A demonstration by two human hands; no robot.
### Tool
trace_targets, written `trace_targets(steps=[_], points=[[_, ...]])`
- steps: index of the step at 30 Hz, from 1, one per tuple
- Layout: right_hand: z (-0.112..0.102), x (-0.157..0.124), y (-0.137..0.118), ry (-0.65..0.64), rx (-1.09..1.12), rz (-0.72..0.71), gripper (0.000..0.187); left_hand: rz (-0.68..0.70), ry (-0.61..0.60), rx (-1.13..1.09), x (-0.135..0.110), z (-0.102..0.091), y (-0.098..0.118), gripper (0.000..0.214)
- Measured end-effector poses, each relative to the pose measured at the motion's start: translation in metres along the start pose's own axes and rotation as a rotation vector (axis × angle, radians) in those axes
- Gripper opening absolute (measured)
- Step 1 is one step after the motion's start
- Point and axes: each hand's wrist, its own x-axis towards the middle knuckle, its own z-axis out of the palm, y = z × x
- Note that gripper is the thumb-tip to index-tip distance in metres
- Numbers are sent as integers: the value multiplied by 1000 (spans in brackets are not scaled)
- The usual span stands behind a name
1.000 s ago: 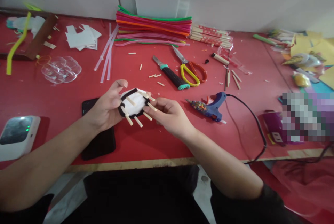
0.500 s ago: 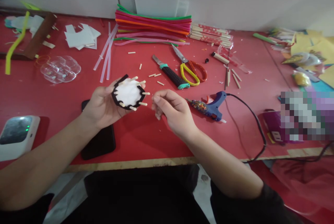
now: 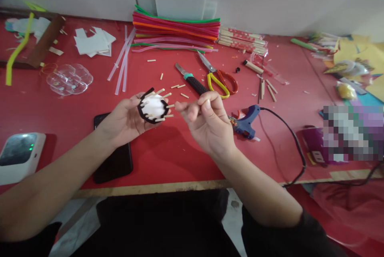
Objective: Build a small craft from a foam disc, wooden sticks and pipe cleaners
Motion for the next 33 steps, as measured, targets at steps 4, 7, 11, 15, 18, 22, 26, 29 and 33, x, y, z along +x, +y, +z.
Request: trace_targets(steps=[4, 7, 11, 15, 18, 22, 26, 29, 33], points=[[-1, 4, -5, 32, 31, 82, 21, 60, 109, 10, -1, 6, 0, 36], [0, 4, -6, 83, -19, 124, 24, 123, 160, -46, -1, 10, 0, 28], [-1, 2, -2, 57, -120, 222, 24, 197, 244, -109, 0, 12, 5, 23], [-3, -2, 2, -103, -316, 328, 26, 244, 271, -207, -1, 10, 16, 23], [-3, -5, 1, -261, -568, 334, 24, 303, 277, -293, -3, 8, 26, 29], [-7, -4, -2, -348, -1006, 107, 18, 331, 298, -357, -5, 8, 34, 36], [-19, -1, -5, -298, -1231, -102, 37, 300, 304, -382, -6, 11, 32, 34], [-27, 1, -8, -333, -1074, 46, 51, 273, 291, -373, -6, 13, 30, 30], [-27, 0, -10, -380, -884, 206, 52, 271, 292, -341, -5, 12, 28, 28]])
